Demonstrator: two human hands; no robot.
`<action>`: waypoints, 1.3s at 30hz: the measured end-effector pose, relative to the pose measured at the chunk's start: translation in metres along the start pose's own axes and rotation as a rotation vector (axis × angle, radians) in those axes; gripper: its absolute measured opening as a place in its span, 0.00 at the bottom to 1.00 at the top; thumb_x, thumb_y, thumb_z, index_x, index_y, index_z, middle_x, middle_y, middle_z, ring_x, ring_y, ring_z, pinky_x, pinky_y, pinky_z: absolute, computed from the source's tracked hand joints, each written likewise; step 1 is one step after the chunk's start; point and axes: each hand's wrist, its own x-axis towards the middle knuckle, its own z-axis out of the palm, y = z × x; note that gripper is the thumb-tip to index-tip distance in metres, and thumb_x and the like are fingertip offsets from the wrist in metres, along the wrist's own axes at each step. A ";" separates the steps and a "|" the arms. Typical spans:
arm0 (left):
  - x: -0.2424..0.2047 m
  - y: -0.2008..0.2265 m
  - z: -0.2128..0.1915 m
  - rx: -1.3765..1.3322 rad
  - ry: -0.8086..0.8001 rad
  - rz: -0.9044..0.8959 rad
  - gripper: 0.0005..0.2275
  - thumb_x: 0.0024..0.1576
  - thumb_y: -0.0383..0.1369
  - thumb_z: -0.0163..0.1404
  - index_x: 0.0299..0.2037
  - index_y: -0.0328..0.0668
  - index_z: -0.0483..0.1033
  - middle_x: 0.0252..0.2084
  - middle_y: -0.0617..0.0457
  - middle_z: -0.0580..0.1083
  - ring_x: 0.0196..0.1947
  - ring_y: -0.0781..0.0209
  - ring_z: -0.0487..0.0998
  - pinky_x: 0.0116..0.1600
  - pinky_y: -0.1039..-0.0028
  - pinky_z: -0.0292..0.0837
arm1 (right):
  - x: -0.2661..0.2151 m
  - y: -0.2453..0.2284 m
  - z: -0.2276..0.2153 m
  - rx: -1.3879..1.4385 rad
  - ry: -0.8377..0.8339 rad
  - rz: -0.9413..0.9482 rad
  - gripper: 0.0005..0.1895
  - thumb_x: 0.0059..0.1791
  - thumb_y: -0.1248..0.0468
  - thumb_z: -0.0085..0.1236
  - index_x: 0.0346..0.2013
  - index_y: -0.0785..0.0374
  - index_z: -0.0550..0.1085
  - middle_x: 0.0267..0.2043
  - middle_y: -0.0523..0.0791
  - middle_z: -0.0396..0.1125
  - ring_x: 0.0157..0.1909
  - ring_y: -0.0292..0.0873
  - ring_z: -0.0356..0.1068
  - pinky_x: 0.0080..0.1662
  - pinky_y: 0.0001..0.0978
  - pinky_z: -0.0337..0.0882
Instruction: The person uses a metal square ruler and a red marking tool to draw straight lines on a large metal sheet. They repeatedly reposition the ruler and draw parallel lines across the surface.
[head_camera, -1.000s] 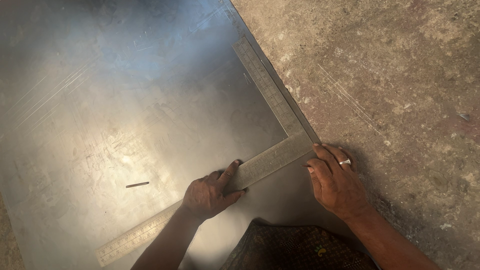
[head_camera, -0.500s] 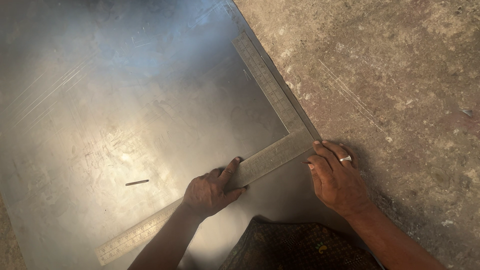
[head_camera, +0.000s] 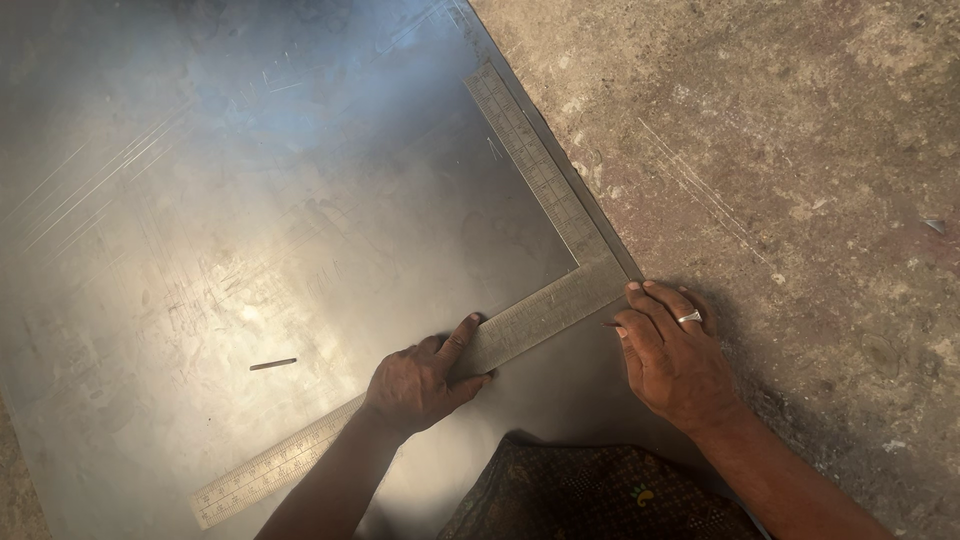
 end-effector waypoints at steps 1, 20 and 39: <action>0.000 0.000 0.000 0.000 -0.003 -0.005 0.38 0.56 0.60 0.48 0.74 0.55 0.52 0.44 0.41 0.78 0.35 0.49 0.84 0.38 0.61 0.84 | 0.000 0.000 0.000 -0.002 -0.010 0.005 0.08 0.53 0.62 0.53 0.43 0.62 0.75 0.52 0.50 0.74 0.63 0.49 0.67 0.69 0.53 0.58; -0.003 -0.004 0.002 -0.031 0.013 0.001 0.38 0.56 0.60 0.50 0.75 0.63 0.48 0.44 0.42 0.77 0.38 0.48 0.83 0.42 0.60 0.83 | 0.004 -0.007 -0.005 -0.012 -0.088 0.071 0.07 0.50 0.62 0.54 0.41 0.60 0.75 0.53 0.49 0.73 0.63 0.48 0.66 0.68 0.51 0.58; -0.002 -0.006 0.005 -0.032 -0.004 0.009 0.39 0.57 0.62 0.49 0.75 0.60 0.49 0.38 0.40 0.76 0.35 0.50 0.83 0.40 0.60 0.84 | -0.003 -0.002 0.006 -0.013 -0.075 0.077 0.10 0.51 0.59 0.52 0.41 0.59 0.76 0.52 0.48 0.73 0.64 0.48 0.66 0.68 0.51 0.58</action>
